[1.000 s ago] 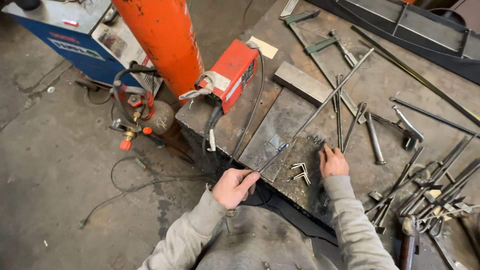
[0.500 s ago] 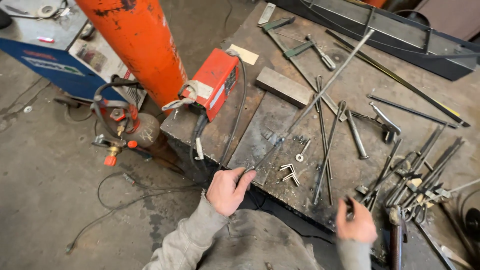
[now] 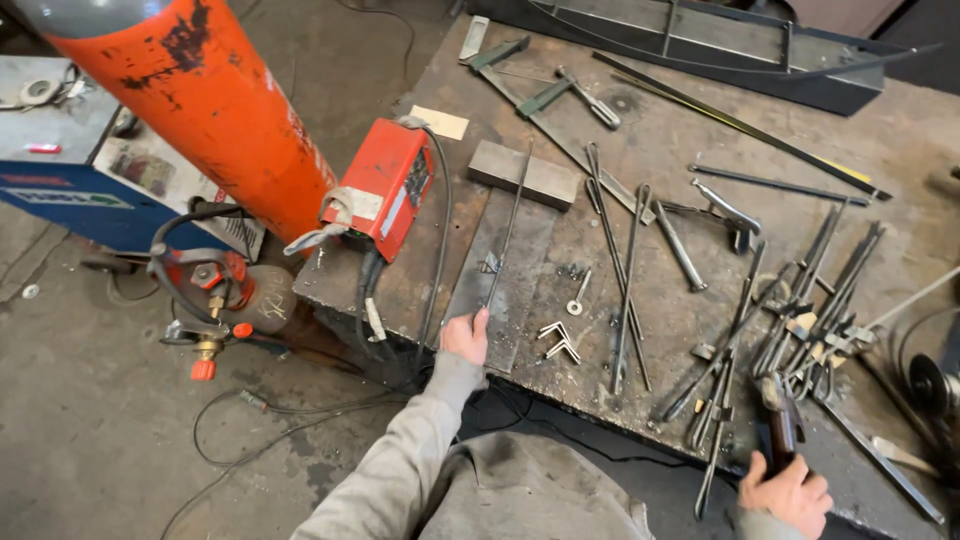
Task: The person welds a metal rod to a metal plate using a welding torch, creating bright sparks and smoke. They reposition the rod and repeat the welding process multiple times, then use a hammer to tap the welded joint.
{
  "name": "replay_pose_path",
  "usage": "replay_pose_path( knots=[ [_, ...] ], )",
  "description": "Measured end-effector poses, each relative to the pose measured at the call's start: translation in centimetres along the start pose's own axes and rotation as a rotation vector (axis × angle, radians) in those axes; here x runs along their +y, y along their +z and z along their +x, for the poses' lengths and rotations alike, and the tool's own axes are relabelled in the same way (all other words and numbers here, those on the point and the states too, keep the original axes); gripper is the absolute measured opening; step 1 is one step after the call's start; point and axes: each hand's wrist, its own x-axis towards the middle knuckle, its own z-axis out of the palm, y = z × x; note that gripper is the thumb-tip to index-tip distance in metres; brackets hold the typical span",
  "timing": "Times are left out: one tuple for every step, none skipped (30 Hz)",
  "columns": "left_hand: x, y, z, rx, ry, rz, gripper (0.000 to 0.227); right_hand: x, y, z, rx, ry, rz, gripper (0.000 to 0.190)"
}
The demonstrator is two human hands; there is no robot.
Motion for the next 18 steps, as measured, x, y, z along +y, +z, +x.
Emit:
replay_pose_path(
  knots=[
    [-0.4,0.5,0.4,-0.006,-0.029,-0.006,0.047,0.0,0.1,0.0,-0.034,-0.002,0.006,0.058],
    [-1.9,1.7,1.1,-0.015,-0.026,-0.006,0.047,0.1,-0.1,0.2,-0.037,0.005,0.002,0.058],
    [-3.4,3.0,1.8,-0.014,-0.011,0.014,0.048,0.2,-0.3,0.4,-0.045,-0.002,0.019,0.055],
    [-5.0,4.2,2.5,-0.012,0.005,0.033,0.049,0.2,-0.4,0.6,-0.053,-0.010,0.036,0.053],
    [-5.4,4.8,2.9,-0.014,0.004,0.033,0.049,0.5,-0.1,1.1,-0.054,-0.010,0.035,0.053],
    [-5.7,5.3,3.4,-0.099,-0.175,-0.138,0.050,0.8,0.2,1.6,-0.073,-0.036,0.047,0.052],
    [-6.2,5.8,3.6,-0.184,-0.358,-0.308,0.051,1.2,0.5,2.0,-0.094,-0.064,0.057,0.051],
    [-6.8,6.3,3.4,-0.185,-0.363,-0.307,0.051,1.6,0.8,1.9,-0.098,-0.067,0.054,0.051],
    [-7.4,6.8,3.4,-0.217,-0.426,-0.447,0.047,1.8,1.2,2.1,-0.119,-0.093,0.111,0.051],
    [-7.9,7.2,3.5,-0.247,-0.488,-0.588,0.044,2.0,1.5,2.3,-0.140,-0.120,0.168,0.051],
    [-8.8,7.5,2.9,-0.242,-0.490,-0.587,0.044,1.9,1.2,1.8,-0.142,-0.124,0.170,0.051],
    [-9.7,7.9,2.3,-0.290,-0.504,-0.681,0.046,1.8,0.9,1.2,-0.104,-0.096,0.200,0.048],
    [-10.6,8.3,1.8,-0.337,-0.516,-0.776,0.051,1.8,0.6,0.7,-0.067,-0.069,0.229,0.045],
    [-10.6,7.9,1.0,-0.333,-0.519,-0.776,0.051,1.5,-0.9,0.4,-0.069,-0.073,0.231,0.045],
    [-10.7,7.6,0.1,-0.290,-0.486,-0.708,0.053,1.2,-2.5,-0.1,-0.079,-0.022,0.255,0.042],
    [-10.7,7.3,-0.8,-0.248,-0.452,-0.640,0.056,0.9,-4.0,-0.5,-0.088,0.030,0.278,0.038],
    [-9.1,5.8,-1.7,-0.241,-0.459,-0.638,0.056,1.5,-3.9,-1.1,-0.095,0.023,0.280,0.038],
    [-7.5,4.4,-2.7,-0.285,-0.585,-0.586,0.057,2.2,-3.7,-1.7,-0.075,0.121,0.434,0.038]
  ],
)
